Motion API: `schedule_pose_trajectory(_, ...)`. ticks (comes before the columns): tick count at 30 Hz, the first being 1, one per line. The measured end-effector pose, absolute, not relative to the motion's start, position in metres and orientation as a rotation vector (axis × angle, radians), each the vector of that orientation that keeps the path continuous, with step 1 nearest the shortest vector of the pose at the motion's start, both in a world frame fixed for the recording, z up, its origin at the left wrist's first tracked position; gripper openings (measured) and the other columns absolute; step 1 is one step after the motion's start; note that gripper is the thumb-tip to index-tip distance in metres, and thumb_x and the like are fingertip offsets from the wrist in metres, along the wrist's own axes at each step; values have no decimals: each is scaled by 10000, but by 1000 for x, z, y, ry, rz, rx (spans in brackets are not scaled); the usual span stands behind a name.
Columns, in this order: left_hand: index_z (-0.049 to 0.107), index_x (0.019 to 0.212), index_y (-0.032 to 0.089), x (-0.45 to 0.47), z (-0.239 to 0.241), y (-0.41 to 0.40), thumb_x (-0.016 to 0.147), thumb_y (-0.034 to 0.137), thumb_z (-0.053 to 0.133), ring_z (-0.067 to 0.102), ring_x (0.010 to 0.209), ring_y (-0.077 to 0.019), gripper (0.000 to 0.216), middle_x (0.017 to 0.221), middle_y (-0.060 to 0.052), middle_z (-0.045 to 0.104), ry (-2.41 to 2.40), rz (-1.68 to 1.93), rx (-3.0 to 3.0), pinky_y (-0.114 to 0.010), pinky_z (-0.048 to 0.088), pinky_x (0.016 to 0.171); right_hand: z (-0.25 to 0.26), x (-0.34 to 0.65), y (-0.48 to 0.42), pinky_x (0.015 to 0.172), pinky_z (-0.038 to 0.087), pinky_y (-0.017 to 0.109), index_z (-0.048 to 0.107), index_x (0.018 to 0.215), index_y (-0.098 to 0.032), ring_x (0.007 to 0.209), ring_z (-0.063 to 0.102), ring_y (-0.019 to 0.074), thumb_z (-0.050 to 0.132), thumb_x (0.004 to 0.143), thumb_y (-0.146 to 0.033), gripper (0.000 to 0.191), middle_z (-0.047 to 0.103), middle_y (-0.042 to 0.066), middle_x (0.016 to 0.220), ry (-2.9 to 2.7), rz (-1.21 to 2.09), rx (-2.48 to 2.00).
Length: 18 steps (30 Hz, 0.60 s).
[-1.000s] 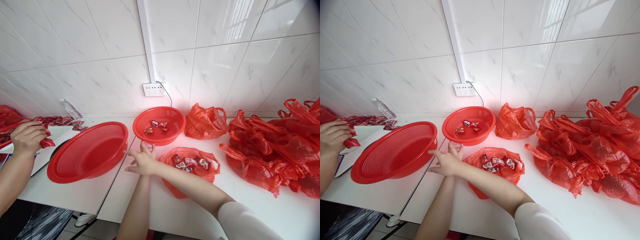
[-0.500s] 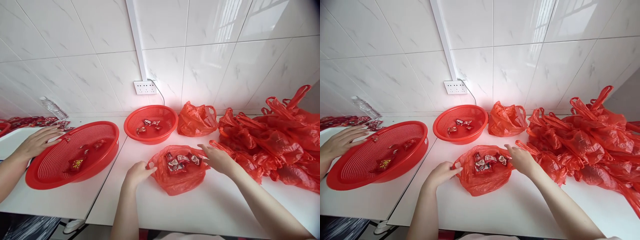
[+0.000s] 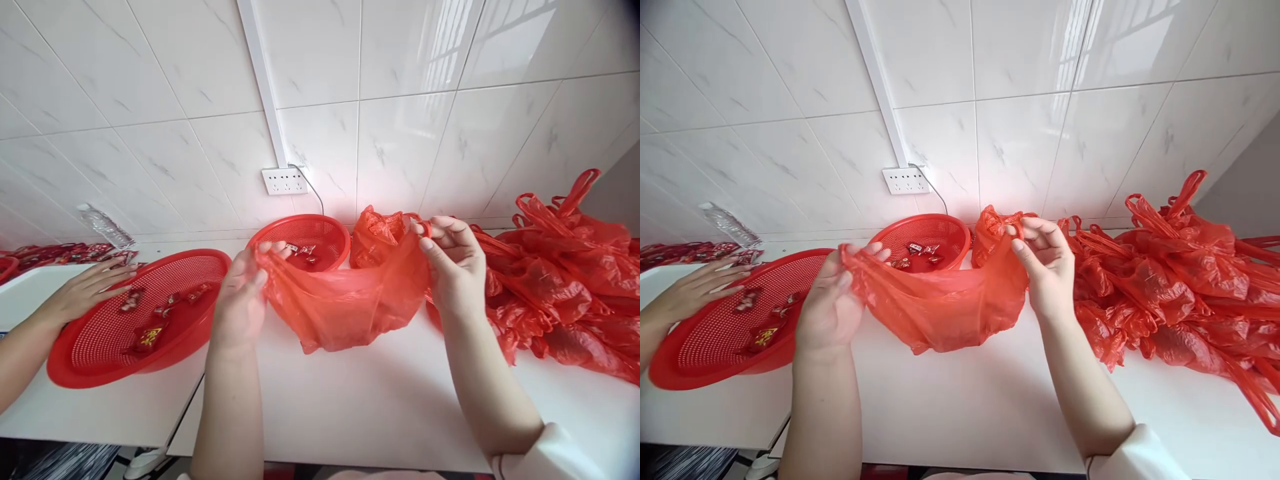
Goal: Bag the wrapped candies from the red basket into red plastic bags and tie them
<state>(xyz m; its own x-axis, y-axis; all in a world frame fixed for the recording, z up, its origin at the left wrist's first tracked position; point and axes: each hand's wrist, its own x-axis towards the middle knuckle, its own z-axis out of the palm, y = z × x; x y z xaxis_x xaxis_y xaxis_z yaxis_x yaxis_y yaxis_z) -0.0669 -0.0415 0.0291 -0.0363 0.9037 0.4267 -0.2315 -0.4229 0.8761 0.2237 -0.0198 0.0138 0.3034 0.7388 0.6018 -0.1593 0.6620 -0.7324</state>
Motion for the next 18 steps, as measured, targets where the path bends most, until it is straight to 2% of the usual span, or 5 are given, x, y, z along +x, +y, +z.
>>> schedule_pose_trajectory(3, 516, 1317, 352, -42, 37, -44, 806, 306, 705, 645, 793, -176, 546, 910, -9, 638, 702, 1375, 1426, -381, 530, 829, 20, 203, -28, 983, 509, 385, 638, 1046, -257, 1041, 659, 188, 670, 854, -195, 204, 688, 29, 1006, -1254, 649, -550)
schedule_pose_trajectory(6, 463, 1342, 331, -18, 35, -47, 805, 272, 720, 542, 626, -111, 598, 748, 36, 543, 768, 1099, 1510, -298, 516, 698, 19, 191, -35, 910, 544, 375, 655, 1009, -241, 966, 674, 184, 607, 884, -126, 176, 697, 30, 962, -1526, 644, -466)
schedule_pose_trajectory(11, 643, 919, 192, 5, 24, -42, 829, 339, 694, 565, 759, -141, 180, 804, -13, 584, 696, 792, 1689, -267, 478, 701, 15, 187, -37, 1035, 461, 441, 633, 1141, -253, 1027, 645, 181, 476, 930, -72, 319, 690, 36, 1058, -1985, 518, -331)
schedule_pose_trajectory(15, 611, 819, 181, 2, 20, -34, 936, 460, 514, 317, 462, -63, 319, 542, 63, 346, 832, 864, 1561, -209, 298, 461, 14, 187, -29, 990, 490, 422, 594, 1190, -259, 1174, 561, 217, 480, 932, -133, 309, 582, 80, 1255, -1925, 603, -527)
schedule_pose_trajectory(18, 604, 796, 180, -1, 19, -32, 951, 511, 450, 252, 418, -64, 397, 482, 74, 298, 855, 865, 1522, -225, 248, 443, 12, 185, -23, 936, 519, 409, 592, 1170, -239, 1048, 604, 204, 527, 913, -166, 275, 637, 69, 1092, -1918, 697, -557)
